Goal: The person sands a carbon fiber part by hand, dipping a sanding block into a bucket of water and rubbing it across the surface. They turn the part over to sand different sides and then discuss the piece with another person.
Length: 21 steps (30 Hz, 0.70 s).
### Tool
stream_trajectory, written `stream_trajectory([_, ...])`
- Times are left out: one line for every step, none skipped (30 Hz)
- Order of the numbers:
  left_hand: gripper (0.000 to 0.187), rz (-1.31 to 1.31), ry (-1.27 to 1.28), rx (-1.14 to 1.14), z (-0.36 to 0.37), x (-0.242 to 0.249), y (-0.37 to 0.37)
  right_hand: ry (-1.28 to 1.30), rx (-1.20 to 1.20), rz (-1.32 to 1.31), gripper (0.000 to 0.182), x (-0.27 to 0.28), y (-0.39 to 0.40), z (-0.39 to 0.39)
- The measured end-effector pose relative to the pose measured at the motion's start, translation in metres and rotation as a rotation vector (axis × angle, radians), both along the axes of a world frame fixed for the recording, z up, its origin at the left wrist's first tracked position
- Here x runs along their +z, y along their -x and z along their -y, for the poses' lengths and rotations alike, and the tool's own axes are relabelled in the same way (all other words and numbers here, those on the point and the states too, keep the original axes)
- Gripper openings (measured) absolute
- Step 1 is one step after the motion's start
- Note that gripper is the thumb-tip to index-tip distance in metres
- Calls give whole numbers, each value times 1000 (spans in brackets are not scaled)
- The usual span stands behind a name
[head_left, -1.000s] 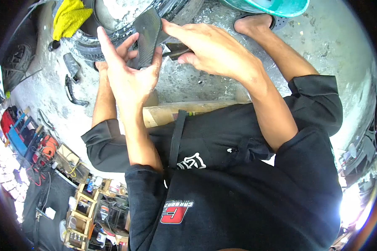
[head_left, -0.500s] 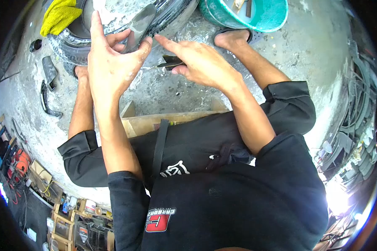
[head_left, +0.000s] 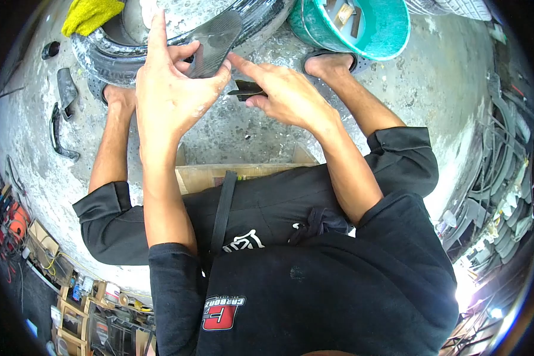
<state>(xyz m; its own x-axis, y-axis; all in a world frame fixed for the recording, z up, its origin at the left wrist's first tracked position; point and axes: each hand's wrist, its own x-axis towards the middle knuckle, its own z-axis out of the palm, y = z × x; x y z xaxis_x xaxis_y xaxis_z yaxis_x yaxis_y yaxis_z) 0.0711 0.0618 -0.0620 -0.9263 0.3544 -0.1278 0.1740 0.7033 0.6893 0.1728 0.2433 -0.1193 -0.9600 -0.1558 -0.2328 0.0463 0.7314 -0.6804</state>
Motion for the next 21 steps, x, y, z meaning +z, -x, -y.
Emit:
stream_trajectory([114, 11, -34, -1, 1, -4, 0, -29, -33, -14, 87, 2, 0, 0])
stream_trajectory([114, 23, -68, -4, 1, -7, 0, -59, -66, -27, 88, 4, 0, -1])
stream_trajectory([114, 25, -71, -5, 0, -8, -1, -61, -67, -24, 88, 7, 1, -4])
stream_trajectory([114, 13, -53, -11, -1, -8, -2, -40, -136, -65, 91, 10, 3, -9])
stream_trajectory([114, -1, -35, -16, -1, -9, -3, -19, -204, -107, 95, 15, 5, -15])
stream_trajectory([114, 1, -38, -13, -3, -7, -4, -40, -219, -151, 100, 23, 9, -22])
stream_trajectory([115, -25, 12, -17, -6, -4, -4, -21, -169, -162, 96, 37, 15, -30])
stream_trajectory([116, -50, 61, -23, -8, -1, -4, -3, -121, -173, 93, 54, 23, -38])
stream_trajectory([116, -47, 56, -23, -9, 1, -4, -64, -32, -101, 88, 72, 30, -44])
stream_trajectory([116, -16, 53, -21, -10, 2, -3, -70, -36, -98, 88, 89, 42, -47])
stream_trajectory([116, 14, 50, -20, -11, 3, -3, -69, 84, 18, 83, 103, 55, -50])
stream_trajectory([116, 14, 44, -25, -11, 2, -3, -67, 205, 134, 78, 107, 63, -51])
stream_trajectory([115, 2, 48, -32, -11, 1, -3, -131, 234, 95, 54, 102, 67, -52])
stream_trajectory([115, -12, 53, -38, -10, 0, -3, -136, 233, 94, 54, 97, 68, -49])
stream_trajectory([115, -15, 49, -37, -10, -1, -4, -244, 316, 31, 65, 94, 70, -45])
stream_trajectory([115, 5, 15, -43, -9, -3, -4, -351, 402, -33, 77, 94, 72, -42])
stream_trajectory([114, 27, -18, -45, -7, -3, -4, -344, 377, 6, 69, 98, 70, -40])
stream_trajectory([114, 27, -19, -38, -5, -3, -3, -345, 384, 6, 69, 103, 68, -36])
stream_trajectory([114, 18, -11, -50, -5, -3, -2, -368, 373, 37, 69, 108, 65, -33])
stream_trajectory([114, 10, -3, -66, -4, -4, -2, -392, 358, 69, 70, 111, 62, -31])
stream_trajectory([114, 12, -6, -64, -3, -5, -3, -394, 360, 71, 70, 114, 59, -29])
